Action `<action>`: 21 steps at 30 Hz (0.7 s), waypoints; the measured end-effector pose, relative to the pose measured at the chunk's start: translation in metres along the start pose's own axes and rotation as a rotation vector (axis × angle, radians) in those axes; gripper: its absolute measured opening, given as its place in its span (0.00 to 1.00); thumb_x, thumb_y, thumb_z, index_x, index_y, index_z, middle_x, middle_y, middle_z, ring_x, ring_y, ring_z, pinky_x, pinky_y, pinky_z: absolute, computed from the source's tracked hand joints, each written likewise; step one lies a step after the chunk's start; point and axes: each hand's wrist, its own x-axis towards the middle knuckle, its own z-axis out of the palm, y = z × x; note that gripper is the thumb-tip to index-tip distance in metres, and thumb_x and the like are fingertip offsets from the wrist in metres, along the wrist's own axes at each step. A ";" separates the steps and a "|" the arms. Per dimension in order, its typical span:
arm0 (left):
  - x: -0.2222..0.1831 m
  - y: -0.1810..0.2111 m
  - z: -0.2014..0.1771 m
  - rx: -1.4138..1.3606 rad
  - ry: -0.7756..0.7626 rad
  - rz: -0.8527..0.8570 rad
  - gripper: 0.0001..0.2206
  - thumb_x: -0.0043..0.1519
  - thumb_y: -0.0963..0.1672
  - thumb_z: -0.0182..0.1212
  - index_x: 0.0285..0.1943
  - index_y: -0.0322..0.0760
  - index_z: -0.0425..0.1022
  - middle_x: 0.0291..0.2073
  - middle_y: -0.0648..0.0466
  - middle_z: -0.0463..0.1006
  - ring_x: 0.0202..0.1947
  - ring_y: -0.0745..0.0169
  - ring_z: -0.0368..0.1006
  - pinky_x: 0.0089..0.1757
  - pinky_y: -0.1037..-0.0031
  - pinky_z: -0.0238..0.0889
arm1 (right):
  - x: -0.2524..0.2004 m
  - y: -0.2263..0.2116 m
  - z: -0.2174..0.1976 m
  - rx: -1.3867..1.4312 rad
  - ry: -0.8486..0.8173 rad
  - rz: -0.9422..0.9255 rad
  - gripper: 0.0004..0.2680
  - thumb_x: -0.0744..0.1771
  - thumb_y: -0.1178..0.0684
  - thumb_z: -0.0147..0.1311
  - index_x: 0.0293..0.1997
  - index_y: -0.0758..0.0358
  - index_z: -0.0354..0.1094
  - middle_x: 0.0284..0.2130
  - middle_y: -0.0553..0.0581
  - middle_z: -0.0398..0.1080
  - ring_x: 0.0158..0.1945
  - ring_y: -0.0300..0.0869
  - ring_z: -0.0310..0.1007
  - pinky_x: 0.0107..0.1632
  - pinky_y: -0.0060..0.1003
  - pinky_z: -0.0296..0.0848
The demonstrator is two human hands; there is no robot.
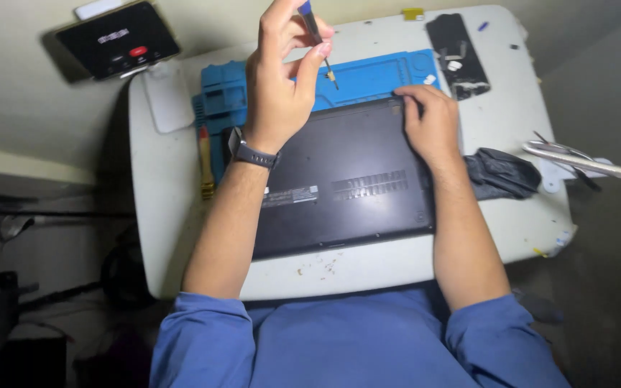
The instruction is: The person is using a screwdriver to remove the screws from the back cover of a laptop on a repair bench.
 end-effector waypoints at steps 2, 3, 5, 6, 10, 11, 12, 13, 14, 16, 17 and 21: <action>-0.020 0.006 -0.031 0.054 0.079 -0.033 0.23 0.75 0.35 0.56 0.74 0.49 0.55 0.48 0.49 0.80 0.48 0.58 0.82 0.49 0.74 0.83 | -0.002 -0.004 0.007 0.003 -0.016 -0.026 0.09 0.69 0.65 0.50 0.47 0.63 0.78 0.44 0.59 0.79 0.47 0.52 0.76 0.54 0.42 0.70; -0.030 0.009 -0.045 0.075 0.138 -0.054 0.23 0.75 0.35 0.56 0.75 0.47 0.55 0.47 0.48 0.80 0.45 0.57 0.84 0.51 0.74 0.81 | -0.003 -0.004 0.009 -0.023 -0.014 -0.031 0.09 0.69 0.64 0.50 0.48 0.63 0.78 0.45 0.59 0.78 0.47 0.54 0.73 0.54 0.44 0.68; -0.051 0.012 -0.072 0.082 0.164 -0.064 0.23 0.75 0.34 0.54 0.75 0.44 0.54 0.46 0.45 0.78 0.44 0.54 0.82 0.51 0.70 0.81 | -0.002 -0.007 0.011 -0.011 -0.032 -0.067 0.08 0.70 0.64 0.51 0.48 0.63 0.78 0.45 0.60 0.78 0.49 0.53 0.74 0.57 0.44 0.65; -0.062 0.013 -0.085 0.071 0.180 -0.067 0.24 0.75 0.33 0.53 0.76 0.41 0.52 0.46 0.41 0.76 0.43 0.51 0.80 0.52 0.67 0.82 | -0.002 -0.008 0.012 -0.016 -0.038 -0.092 0.07 0.71 0.64 0.52 0.48 0.64 0.77 0.44 0.60 0.78 0.50 0.52 0.75 0.60 0.45 0.62; -0.101 0.025 -0.113 0.128 0.243 -0.135 0.23 0.73 0.33 0.53 0.74 0.38 0.52 0.45 0.41 0.76 0.40 0.51 0.80 0.46 0.68 0.81 | -0.004 -0.012 0.010 -0.008 -0.089 -0.085 0.06 0.72 0.63 0.54 0.50 0.64 0.77 0.48 0.60 0.78 0.55 0.53 0.73 0.63 0.44 0.61; -0.107 0.029 -0.118 0.146 0.251 -0.129 0.22 0.74 0.34 0.53 0.74 0.37 0.52 0.44 0.42 0.76 0.40 0.51 0.79 0.50 0.66 0.80 | -0.004 -0.010 0.011 -0.011 -0.094 -0.082 0.06 0.72 0.63 0.54 0.51 0.65 0.77 0.49 0.60 0.78 0.55 0.54 0.72 0.63 0.45 0.61; -0.114 0.031 -0.121 0.159 0.257 -0.125 0.21 0.74 0.35 0.52 0.73 0.37 0.52 0.43 0.42 0.75 0.39 0.51 0.79 0.54 0.63 0.79 | -0.005 -0.008 0.010 -0.017 -0.101 -0.075 0.06 0.72 0.63 0.54 0.51 0.65 0.77 0.49 0.60 0.78 0.56 0.54 0.72 0.63 0.45 0.61; -0.119 0.033 -0.124 0.166 0.265 -0.130 0.21 0.74 0.35 0.52 0.73 0.37 0.52 0.43 0.42 0.75 0.39 0.51 0.79 0.54 0.63 0.79 | -0.005 -0.007 0.011 -0.012 -0.109 -0.082 0.06 0.72 0.63 0.54 0.51 0.65 0.77 0.49 0.60 0.78 0.56 0.54 0.72 0.63 0.45 0.61; -0.124 0.035 -0.126 0.159 0.262 -0.142 0.21 0.74 0.35 0.52 0.73 0.37 0.51 0.43 0.41 0.75 0.39 0.50 0.78 0.51 0.65 0.79 | -0.006 -0.006 0.011 -0.015 -0.110 -0.072 0.06 0.73 0.63 0.54 0.52 0.65 0.77 0.50 0.60 0.78 0.56 0.54 0.72 0.63 0.46 0.62; -0.132 0.038 -0.125 0.154 0.263 -0.161 0.21 0.74 0.35 0.52 0.73 0.36 0.51 0.43 0.41 0.74 0.39 0.50 0.78 0.47 0.66 0.80 | -0.007 -0.006 0.011 -0.017 -0.119 -0.062 0.05 0.73 0.63 0.55 0.52 0.65 0.77 0.50 0.61 0.78 0.56 0.55 0.73 0.63 0.47 0.64; -0.136 0.039 -0.122 0.105 0.274 -0.164 0.22 0.74 0.35 0.53 0.73 0.38 0.50 0.43 0.40 0.75 0.38 0.49 0.79 0.45 0.65 0.81 | -0.007 -0.007 0.011 -0.008 -0.122 -0.048 0.05 0.73 0.63 0.55 0.52 0.65 0.77 0.50 0.60 0.78 0.57 0.55 0.73 0.63 0.48 0.64; -0.130 0.033 -0.092 -0.038 0.235 -0.096 0.22 0.73 0.34 0.52 0.72 0.39 0.52 0.42 0.38 0.74 0.39 0.48 0.78 0.47 0.64 0.82 | -0.006 -0.008 0.009 0.001 -0.118 -0.032 0.05 0.73 0.63 0.54 0.52 0.66 0.77 0.50 0.60 0.78 0.56 0.55 0.73 0.62 0.48 0.66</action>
